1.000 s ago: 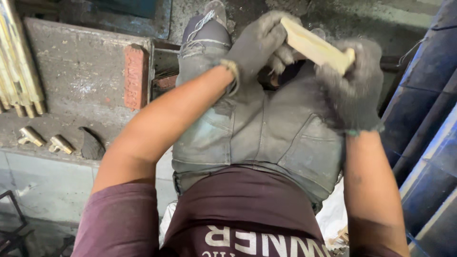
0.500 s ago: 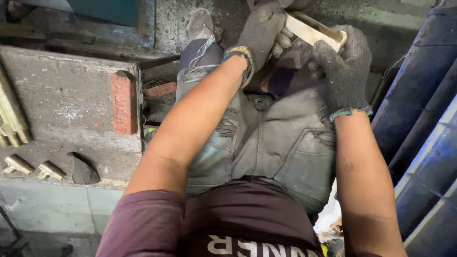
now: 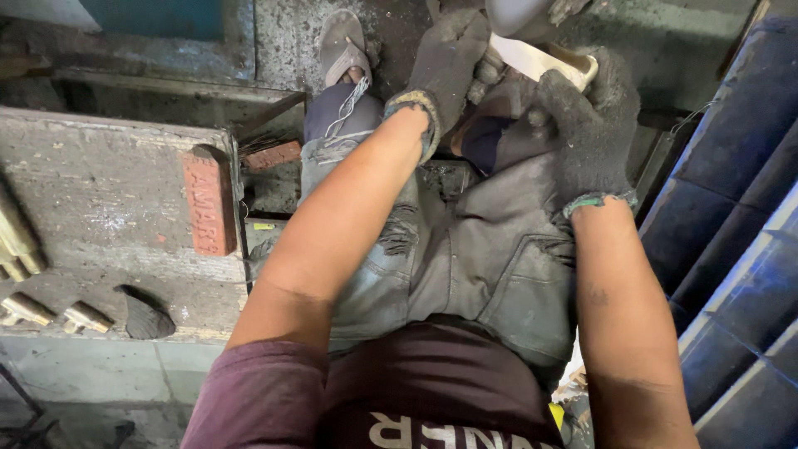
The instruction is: The person handles a brass handle-shaped object with gloved hands, wiping its surfaces with a cloth and moving it to a polishing machine where they press the object against the rotating wheel.
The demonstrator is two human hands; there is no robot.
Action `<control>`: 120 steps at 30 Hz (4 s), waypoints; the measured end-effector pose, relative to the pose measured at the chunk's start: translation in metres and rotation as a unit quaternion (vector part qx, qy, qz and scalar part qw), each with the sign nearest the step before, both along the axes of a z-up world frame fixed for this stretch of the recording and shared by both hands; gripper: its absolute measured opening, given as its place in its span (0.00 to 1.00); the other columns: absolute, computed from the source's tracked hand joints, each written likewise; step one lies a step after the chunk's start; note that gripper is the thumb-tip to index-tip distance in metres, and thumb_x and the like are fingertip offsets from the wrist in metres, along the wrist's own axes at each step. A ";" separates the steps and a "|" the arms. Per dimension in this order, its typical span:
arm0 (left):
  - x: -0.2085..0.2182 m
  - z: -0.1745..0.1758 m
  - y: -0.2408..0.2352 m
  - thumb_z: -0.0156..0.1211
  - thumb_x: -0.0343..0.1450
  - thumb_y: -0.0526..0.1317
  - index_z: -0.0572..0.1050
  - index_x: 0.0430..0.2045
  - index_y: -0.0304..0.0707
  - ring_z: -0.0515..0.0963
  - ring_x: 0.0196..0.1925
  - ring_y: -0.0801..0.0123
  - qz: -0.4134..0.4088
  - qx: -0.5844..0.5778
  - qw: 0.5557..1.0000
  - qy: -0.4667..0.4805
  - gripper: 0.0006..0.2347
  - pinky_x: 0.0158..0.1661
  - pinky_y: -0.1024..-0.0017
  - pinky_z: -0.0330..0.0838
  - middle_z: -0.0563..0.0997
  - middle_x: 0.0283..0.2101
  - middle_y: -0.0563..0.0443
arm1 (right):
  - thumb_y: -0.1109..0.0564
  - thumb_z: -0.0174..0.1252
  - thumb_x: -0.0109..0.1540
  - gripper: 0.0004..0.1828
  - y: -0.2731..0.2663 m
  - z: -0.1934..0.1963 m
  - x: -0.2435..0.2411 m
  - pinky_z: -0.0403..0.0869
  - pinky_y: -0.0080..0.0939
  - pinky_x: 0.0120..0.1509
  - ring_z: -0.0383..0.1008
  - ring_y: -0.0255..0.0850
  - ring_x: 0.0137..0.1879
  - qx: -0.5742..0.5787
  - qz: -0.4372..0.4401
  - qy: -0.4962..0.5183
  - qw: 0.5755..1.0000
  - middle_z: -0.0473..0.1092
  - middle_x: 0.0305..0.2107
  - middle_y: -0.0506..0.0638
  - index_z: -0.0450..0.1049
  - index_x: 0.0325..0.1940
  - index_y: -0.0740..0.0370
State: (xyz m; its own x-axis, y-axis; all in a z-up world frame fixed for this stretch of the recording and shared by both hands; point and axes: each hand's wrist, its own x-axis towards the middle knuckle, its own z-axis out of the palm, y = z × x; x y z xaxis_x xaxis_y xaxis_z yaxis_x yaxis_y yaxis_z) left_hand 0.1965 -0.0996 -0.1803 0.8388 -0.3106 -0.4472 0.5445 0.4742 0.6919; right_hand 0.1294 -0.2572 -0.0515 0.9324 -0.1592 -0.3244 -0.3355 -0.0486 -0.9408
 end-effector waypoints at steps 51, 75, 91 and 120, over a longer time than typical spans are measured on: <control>-0.117 0.174 0.057 0.51 0.79 0.37 0.76 0.53 0.34 0.80 0.60 0.66 -0.132 0.187 0.880 -0.416 0.11 0.62 0.70 0.76 0.78 0.60 0.47 | 0.58 0.77 0.55 0.27 0.024 0.062 -0.190 0.74 0.44 0.53 0.75 0.46 0.44 -0.299 0.087 -0.277 0.909 0.74 0.37 0.53 0.70 0.51 0.63; -0.132 0.169 0.046 0.48 0.83 0.37 0.75 0.54 0.37 0.81 0.51 0.74 -0.123 0.183 0.866 -0.448 0.10 0.50 0.75 0.79 0.77 0.58 0.51 | 0.48 0.82 0.51 0.36 0.020 0.027 -0.220 0.74 0.52 0.60 0.74 0.53 0.52 -0.372 0.060 -0.285 0.881 0.72 0.45 0.55 0.68 0.52 0.61; -0.131 0.147 0.058 0.49 0.81 0.35 0.75 0.55 0.33 0.79 0.61 0.66 -0.099 0.190 0.893 -0.397 0.11 0.63 0.70 0.75 0.77 0.59 0.48 | 0.67 0.70 0.60 0.25 0.028 0.041 -0.194 0.75 0.38 0.55 0.76 0.38 0.45 -0.162 0.108 -0.241 0.951 0.74 0.41 0.53 0.67 0.57 0.66; -0.136 0.163 0.071 0.54 0.79 0.35 0.71 0.58 0.35 0.78 0.40 0.76 -0.163 0.076 0.961 -0.212 0.12 0.37 0.80 0.77 0.79 0.49 0.49 | 0.59 0.67 0.68 0.23 0.027 0.034 -0.185 0.77 0.35 0.54 0.77 0.37 0.46 -0.091 0.035 -0.235 0.967 0.74 0.48 0.54 0.64 0.61 0.64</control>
